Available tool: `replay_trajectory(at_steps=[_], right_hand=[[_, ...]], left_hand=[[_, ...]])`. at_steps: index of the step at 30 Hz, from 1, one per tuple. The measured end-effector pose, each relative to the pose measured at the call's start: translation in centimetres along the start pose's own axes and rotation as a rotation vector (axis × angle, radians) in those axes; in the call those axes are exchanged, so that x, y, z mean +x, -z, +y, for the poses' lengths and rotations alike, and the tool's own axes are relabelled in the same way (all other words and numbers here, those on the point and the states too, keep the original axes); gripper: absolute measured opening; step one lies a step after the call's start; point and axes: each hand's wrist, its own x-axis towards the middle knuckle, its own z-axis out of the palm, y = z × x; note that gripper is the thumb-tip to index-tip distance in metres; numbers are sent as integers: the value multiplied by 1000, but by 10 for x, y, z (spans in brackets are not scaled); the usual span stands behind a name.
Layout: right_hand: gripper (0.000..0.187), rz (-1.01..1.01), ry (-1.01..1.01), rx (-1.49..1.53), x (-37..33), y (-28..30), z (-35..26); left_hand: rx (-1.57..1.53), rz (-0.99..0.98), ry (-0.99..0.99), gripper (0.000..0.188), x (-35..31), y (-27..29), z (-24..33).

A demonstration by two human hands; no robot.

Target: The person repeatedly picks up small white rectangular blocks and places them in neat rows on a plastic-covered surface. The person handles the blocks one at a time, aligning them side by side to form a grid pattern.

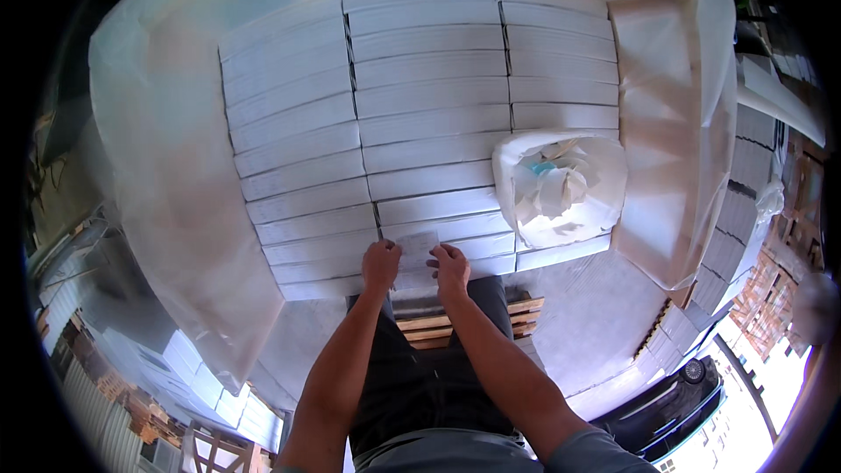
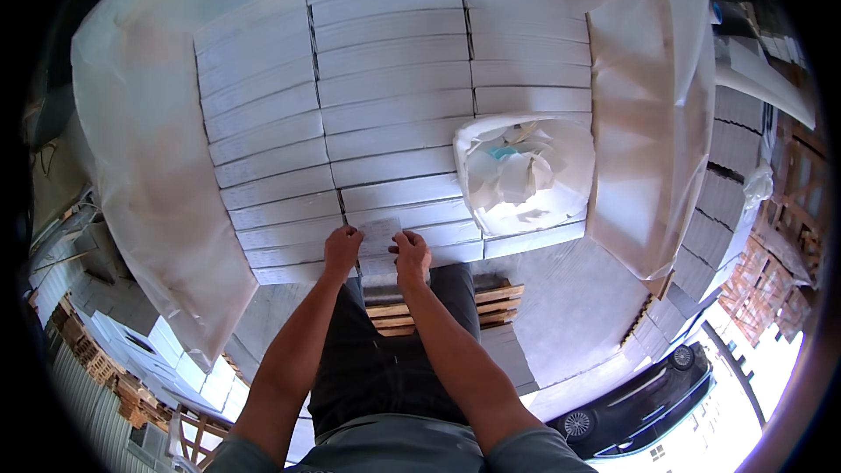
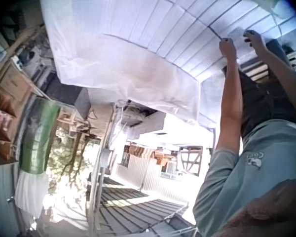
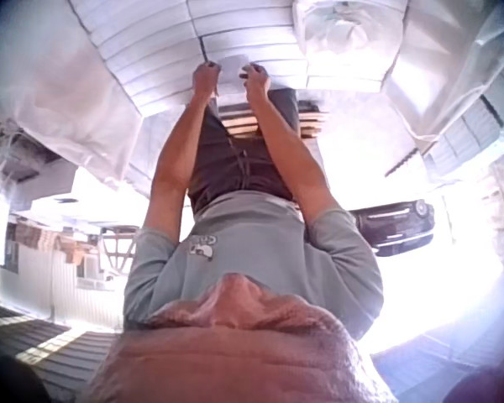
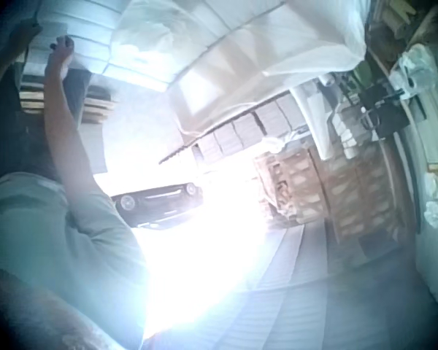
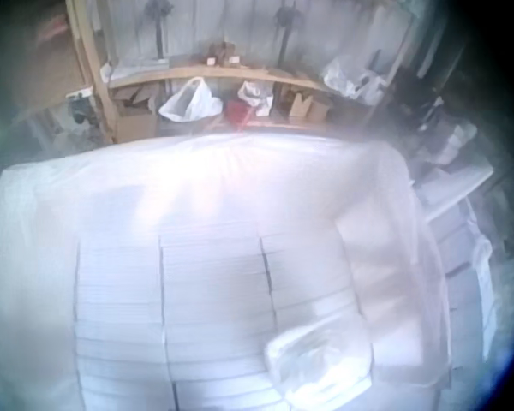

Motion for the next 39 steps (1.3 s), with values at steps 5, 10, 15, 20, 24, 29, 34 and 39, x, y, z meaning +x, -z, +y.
replay_trajectory(at_steps=[5, 10, 15, 20, 24, 29, 34, 39], right_hand=[[27, 34, 6, -35, 22, -10, 18], [25, 81, 34, -88, 31, -16, 25], [24, 128, 126, -173, 36, -18, 30], [27, 241, 249, -617, 47, -14, 32], [34, 259, 216, -822, 25, -14, 0], [33, 90, 347, -765, 31, -12, -4], [31, -295, 411, -622, 42, -39, -1], [31, -455, 381, -809, 49, -75, 0]], left_hand=[[46, -59, 47, 30, 16, 0, 1], [74, -58, 83, 30, 22, -3, -1], [71, -15, 90, 30, 21, -7, 2], [103, -21, 143, 29, 21, -4, 12], [123, -16, 158, 29, 19, -1, 17], [130, 1, 151, 30, 20, -6, 11], [106, -83, 184, 26, 20, -1, 4], [145, 102, 131, 26, 2, 17, -30]])
